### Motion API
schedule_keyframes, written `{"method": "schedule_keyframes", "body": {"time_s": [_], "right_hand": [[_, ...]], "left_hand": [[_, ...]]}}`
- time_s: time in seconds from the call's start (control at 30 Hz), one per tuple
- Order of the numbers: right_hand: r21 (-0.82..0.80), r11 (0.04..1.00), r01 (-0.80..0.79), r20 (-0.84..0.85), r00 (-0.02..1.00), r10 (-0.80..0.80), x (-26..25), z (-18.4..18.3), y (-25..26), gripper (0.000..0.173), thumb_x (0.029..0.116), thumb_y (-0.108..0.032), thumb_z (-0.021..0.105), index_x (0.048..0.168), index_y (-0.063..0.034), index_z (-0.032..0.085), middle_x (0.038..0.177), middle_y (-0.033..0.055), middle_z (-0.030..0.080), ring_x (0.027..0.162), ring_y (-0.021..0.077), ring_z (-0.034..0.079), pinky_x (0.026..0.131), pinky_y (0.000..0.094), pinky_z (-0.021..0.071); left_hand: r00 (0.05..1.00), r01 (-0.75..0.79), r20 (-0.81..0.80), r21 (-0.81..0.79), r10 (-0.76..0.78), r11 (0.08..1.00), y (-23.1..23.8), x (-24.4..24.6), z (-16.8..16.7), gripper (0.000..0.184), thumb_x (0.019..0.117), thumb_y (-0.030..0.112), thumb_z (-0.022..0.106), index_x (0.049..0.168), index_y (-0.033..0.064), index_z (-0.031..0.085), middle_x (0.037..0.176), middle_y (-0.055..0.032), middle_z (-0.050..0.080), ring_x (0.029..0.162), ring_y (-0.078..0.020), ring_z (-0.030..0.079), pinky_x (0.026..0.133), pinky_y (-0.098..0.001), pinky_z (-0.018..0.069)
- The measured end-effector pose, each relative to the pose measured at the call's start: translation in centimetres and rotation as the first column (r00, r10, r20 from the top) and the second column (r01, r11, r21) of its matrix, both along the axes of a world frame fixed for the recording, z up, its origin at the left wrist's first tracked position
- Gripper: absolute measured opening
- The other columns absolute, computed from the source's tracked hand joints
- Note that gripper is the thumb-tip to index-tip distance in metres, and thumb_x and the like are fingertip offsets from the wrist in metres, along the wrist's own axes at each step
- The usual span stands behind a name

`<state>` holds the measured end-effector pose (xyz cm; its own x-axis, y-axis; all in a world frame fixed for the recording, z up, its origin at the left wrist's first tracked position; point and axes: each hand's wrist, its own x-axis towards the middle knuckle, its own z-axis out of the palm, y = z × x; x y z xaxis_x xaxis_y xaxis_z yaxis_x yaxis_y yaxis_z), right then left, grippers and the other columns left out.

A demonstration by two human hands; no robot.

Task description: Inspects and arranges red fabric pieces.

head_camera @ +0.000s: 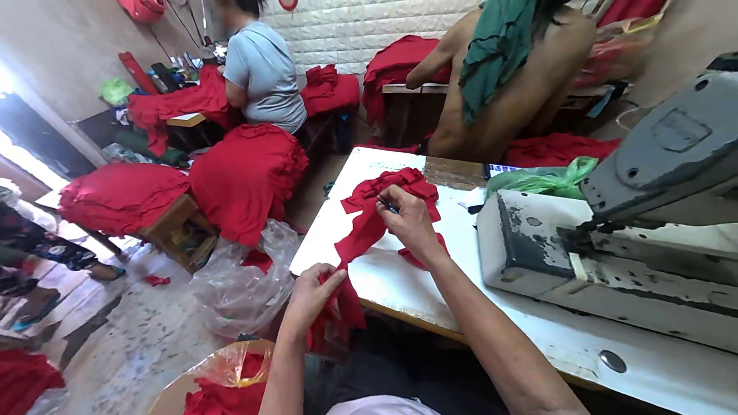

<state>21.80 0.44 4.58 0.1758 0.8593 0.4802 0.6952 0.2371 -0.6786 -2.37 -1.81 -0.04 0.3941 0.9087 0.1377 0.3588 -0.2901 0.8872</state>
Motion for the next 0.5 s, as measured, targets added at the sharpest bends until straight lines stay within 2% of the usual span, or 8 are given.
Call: {"method": "schedule_keyframes", "body": {"time_s": [0.07, 0.1, 0.17, 0.23, 0.3, 0.37, 0.5], "right_hand": [[-0.157, 0.987, 0.045, 0.152, 0.988, -0.021, 0.6, 0.3, -0.3, 0.016, 0.0980, -0.017, 0.067, 0.108, -0.0051, 0.069, 0.088, 0.0178, 0.070, 0.082, 0.0387, 0.069, 0.072, 0.0619, 0.0522], [-0.267, 0.962, 0.054, 0.211, 0.978, 0.003, 0.6, 0.6, -0.7, 0.024, 0.0969, -0.020, 0.069, 0.115, -0.0037, 0.068, 0.093, 0.0218, 0.070, 0.090, 0.0437, 0.069, 0.078, 0.0659, 0.0514], [-0.397, 0.916, 0.054, 0.268, 0.962, 0.060, -0.1, 0.6, -1.4, 0.047, 0.0971, -0.033, 0.070, 0.131, -0.0032, 0.059, 0.100, 0.0249, 0.070, 0.098, 0.0465, 0.067, 0.085, 0.0661, 0.0498], [-0.354, 0.935, 0.008, 0.275, 0.957, 0.096, -1.2, -0.2, -2.2, 0.049, 0.1026, -0.039, 0.060, 0.133, -0.0012, 0.055, 0.100, 0.0243, 0.069, 0.096, 0.0448, 0.068, 0.083, 0.0629, 0.0512], [-0.205, 0.977, -0.051, 0.297, 0.948, 0.112, -2.6, -1.3, -3.0, 0.039, 0.1054, -0.033, 0.055, 0.124, 0.0010, 0.061, 0.096, 0.0224, 0.070, 0.088, 0.0416, 0.070, 0.077, 0.0591, 0.0538], [-0.047, 0.993, -0.109, 0.337, 0.934, 0.119, -3.7, -2.3, -3.5, 0.028, 0.1014, -0.025, 0.060, 0.110, 0.0006, 0.068, 0.090, 0.0191, 0.070, 0.079, 0.0374, 0.071, 0.068, 0.0551, 0.0558], [0.016, 0.982, -0.188, 0.395, 0.903, 0.166, -5.3, -2.9, -3.8, 0.020, 0.0955, -0.018, 0.067, 0.104, -0.0015, 0.072, 0.093, 0.0171, 0.071, 0.077, 0.0347, 0.072, 0.063, 0.0512, 0.0570]], "left_hand": [[0.998, -0.029, 0.059, -0.009, 0.030, 1.000, 0.7, -0.1, 0.2, 0.023, 0.1019, 0.026, 0.061, 0.090, 0.0071, 0.067, 0.080, 0.0019, 0.061, 0.073, -0.0042, 0.058, 0.071, -0.0259, 0.0491], [0.997, -0.042, 0.064, -0.024, 0.043, 0.999, 1.0, -0.2, 0.4, 0.024, 0.1030, 0.025, 0.059, 0.088, 0.0072, 0.064, 0.077, 0.0023, 0.059, 0.071, -0.0043, 0.056, 0.069, -0.0256, 0.0483], [0.995, -0.055, 0.076, -0.037, 0.058, 0.998, 1.5, -0.3, 0.6, 0.025, 0.1043, 0.023, 0.057, 0.084, 0.0088, 0.060, 0.070, 0.0050, 0.055, 0.064, -0.0024, 0.053, 0.063, -0.0227, 0.0457], [0.992, -0.050, 0.116, -0.030, 0.053, 0.998, 1.7, -0.3, 0.9, 0.025, 0.1053, 0.020, 0.055, 0.084, 0.0086, 0.060, 0.069, 0.0060, 0.054, 0.062, -0.0010, 0.053, 0.062, -0.0203, 0.0454], [0.989, -0.042, 0.140, -0.021, 0.044, 0.999, 1.7, -0.5, 0.9, 0.021, 0.1059, 0.017, 0.053, 0.090, 0.0069, 0.063, 0.074, 0.0051, 0.058, 0.067, -0.0005, 0.056, 0.066, -0.0201, 0.0477], [0.986, -0.035, 0.161, -0.014, 0.037, 0.999, 1.7, -0.7, 0.7, 0.021, 0.1065, 0.015, 0.051, 0.095, 0.0048, 0.065, 0.078, 0.0042, 0.060, 0.070, -0.0003, 0.058, 0.068, -0.0202, 0.0496], [0.986, -0.043, 0.160, -0.009, 0.044, 0.999, 1.6, -0.9, 0.9, 0.023, 0.1072, 0.014, 0.049, 0.095, 0.0040, 0.066, 0.078, 0.0046, 0.061, 0.071, 0.0005, 0.058, 0.069, -0.0198, 0.0497]]}}
